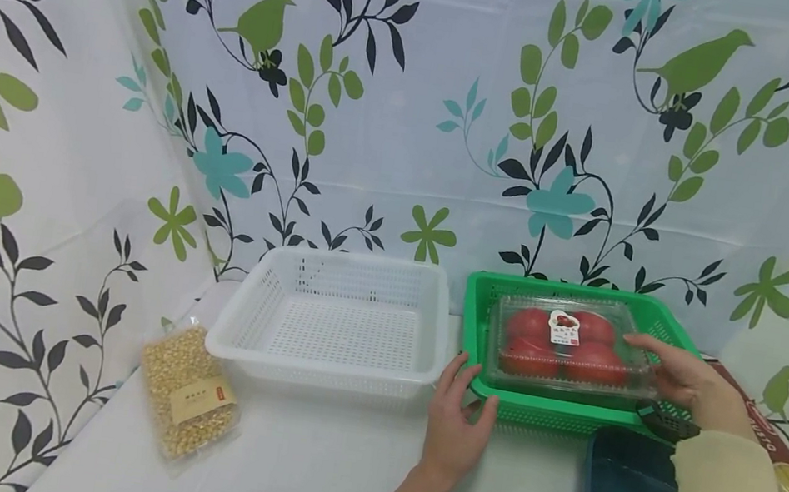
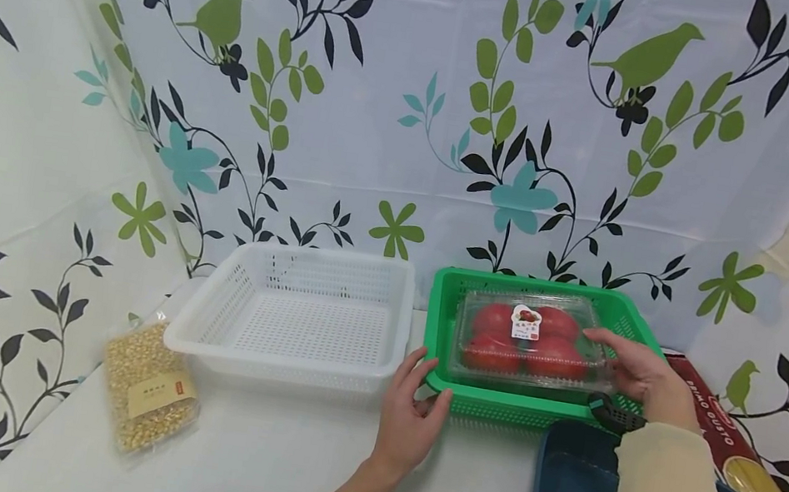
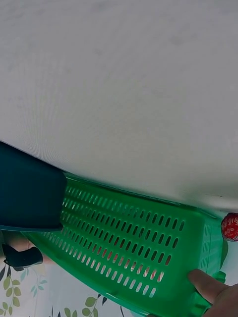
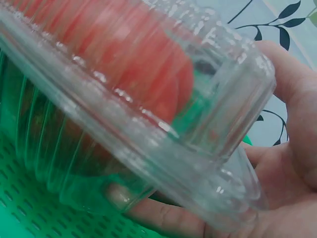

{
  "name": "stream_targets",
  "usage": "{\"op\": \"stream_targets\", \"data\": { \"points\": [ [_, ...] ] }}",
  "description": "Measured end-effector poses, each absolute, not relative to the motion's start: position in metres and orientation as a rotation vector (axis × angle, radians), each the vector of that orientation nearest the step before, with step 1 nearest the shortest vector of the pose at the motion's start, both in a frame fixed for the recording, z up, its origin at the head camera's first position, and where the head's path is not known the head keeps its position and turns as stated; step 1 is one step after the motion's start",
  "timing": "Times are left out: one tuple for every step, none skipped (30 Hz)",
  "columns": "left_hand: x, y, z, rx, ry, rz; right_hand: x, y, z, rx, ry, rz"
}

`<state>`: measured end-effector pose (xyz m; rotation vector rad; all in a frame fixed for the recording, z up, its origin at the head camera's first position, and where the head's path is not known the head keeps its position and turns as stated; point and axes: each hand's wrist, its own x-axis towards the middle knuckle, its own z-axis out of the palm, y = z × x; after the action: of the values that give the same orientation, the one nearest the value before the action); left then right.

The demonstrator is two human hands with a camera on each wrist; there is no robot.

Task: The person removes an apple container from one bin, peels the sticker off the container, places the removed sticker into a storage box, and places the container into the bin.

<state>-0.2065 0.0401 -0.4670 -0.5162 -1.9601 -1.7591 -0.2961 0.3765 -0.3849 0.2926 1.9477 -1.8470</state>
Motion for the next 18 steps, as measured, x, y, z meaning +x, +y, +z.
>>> {"op": "stream_targets", "data": {
  "points": [
    [-0.206, 0.040, -0.467, -0.516, -1.961, -1.759, -0.296, 0.376, -0.384, 0.288, 1.951, -1.848],
    [-0.206, 0.040, -0.468, -0.517, -1.962, -1.759, -0.296, 0.376, -0.384, 0.282, 1.957, -1.845],
    [-0.206, 0.040, -0.468, -0.516, -1.965, -1.762, -0.296, 0.376, -0.383, 0.278, 1.965, -1.842],
    [-0.206, 0.040, -0.468, -0.517, -1.966, -1.769, -0.296, 0.376, -0.382, 0.272, 1.977, -1.837],
    [-0.206, 0.040, -0.468, -0.518, -1.966, -1.773, -0.296, 0.376, -0.380, 0.267, 1.981, -1.840],
    [-0.206, 0.040, -0.468, -0.520, -1.964, -1.779, -0.296, 0.376, -0.378, 0.262, 1.987, -1.844],
    [-0.206, 0.040, -0.468, -0.520, -1.963, -1.785, -0.296, 0.376, -0.376, 0.249, 2.004, -1.843],
    [-0.206, 0.040, -0.468, -0.521, -1.961, -1.791, -0.296, 0.376, -0.374, 0.239, 2.016, -1.843],
    [-0.206, 0.040, -0.467, -0.521, -1.961, -1.795, -0.296, 0.376, -0.372, 0.228, 2.029, -1.841],
    [-0.206, 0.040, -0.467, -0.519, -1.962, -1.796, -0.295, 0.376, -0.370, 0.219, 2.037, -1.843],
    [-0.206, 0.040, -0.467, -0.518, -1.966, -1.795, -0.295, 0.375, -0.368, 0.216, 2.041, -1.854],
    [-0.205, 0.040, -0.467, -0.517, -1.969, -1.792, -0.295, 0.375, -0.366, 0.211, 2.053, -1.856],
    [-0.205, 0.040, -0.466, -0.515, -1.973, -1.789, -0.294, 0.375, -0.364, 0.213, 2.055, -1.865],
    [-0.205, 0.040, -0.466, -0.513, -1.979, -1.787, -0.294, 0.374, -0.362, 0.214, 2.054, -1.872],
    [-0.205, 0.039, -0.466, -0.509, -1.985, -1.786, -0.293, 0.374, -0.360, 0.215, 2.056, -1.878],
    [-0.205, 0.039, -0.465, -0.507, -1.988, -1.782, -0.292, 0.373, -0.358, 0.218, 2.054, -1.891],
    [-0.204, 0.039, -0.465, -0.504, -1.993, -1.783, -0.291, 0.373, -0.357, 0.217, 2.057, -1.901],
    [-0.204, 0.039, -0.464, -0.502, -1.993, -1.781, -0.290, 0.372, -0.355, 0.213, 2.056, -1.910]
  ]
}}
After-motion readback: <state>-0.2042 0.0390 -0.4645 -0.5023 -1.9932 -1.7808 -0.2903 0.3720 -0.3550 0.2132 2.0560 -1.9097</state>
